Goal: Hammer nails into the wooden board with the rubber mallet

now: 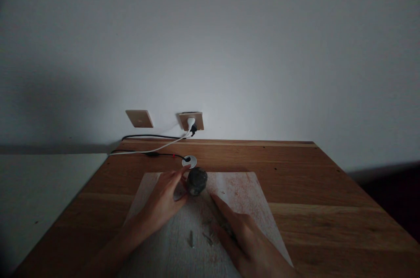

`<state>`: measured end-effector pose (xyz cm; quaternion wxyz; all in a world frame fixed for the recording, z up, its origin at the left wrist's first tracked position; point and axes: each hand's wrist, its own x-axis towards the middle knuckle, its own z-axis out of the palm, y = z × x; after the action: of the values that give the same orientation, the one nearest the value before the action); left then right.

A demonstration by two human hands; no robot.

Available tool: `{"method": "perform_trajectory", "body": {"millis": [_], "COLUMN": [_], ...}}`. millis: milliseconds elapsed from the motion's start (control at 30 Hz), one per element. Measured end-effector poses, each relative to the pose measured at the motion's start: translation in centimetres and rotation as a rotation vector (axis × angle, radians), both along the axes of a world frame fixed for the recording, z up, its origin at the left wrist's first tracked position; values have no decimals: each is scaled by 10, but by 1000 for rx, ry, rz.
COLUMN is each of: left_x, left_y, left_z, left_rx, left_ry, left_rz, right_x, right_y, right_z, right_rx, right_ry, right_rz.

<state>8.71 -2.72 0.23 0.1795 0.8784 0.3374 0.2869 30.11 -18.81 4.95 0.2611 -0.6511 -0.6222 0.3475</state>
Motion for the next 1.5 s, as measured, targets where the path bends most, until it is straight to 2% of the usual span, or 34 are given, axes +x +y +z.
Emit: {"method": "perform_trajectory", "body": {"millis": [300,600,767,900,1100,1300,1500], "left_x": [2,2,2,2,2,2,2], "left_y": [-1,0,-2,-2,0,-1,-1], "left_z": [4,-2,-1,-1,-4,-1,3], "left_rx": [-29,-44,-51,-57,-55,-85,-88], "left_ry": [13,-5,-25,-19,0,-10,-27], "left_rz": [37,40,-13,-10,24,15,-1], "right_x": [1,-1,6,8,2,6,3], "right_y": [0,-1,-2,-6,-2,-6,-5], "right_z": [1,0,-9,-14,-7,-13,-10], "right_rx": [-9,-8,-28,-36,-32,-57,-39], "right_ry": [10,-1,34,-8,29,-50,-20], "right_rz": [24,-22,5,-76,37,-13,-3]}}
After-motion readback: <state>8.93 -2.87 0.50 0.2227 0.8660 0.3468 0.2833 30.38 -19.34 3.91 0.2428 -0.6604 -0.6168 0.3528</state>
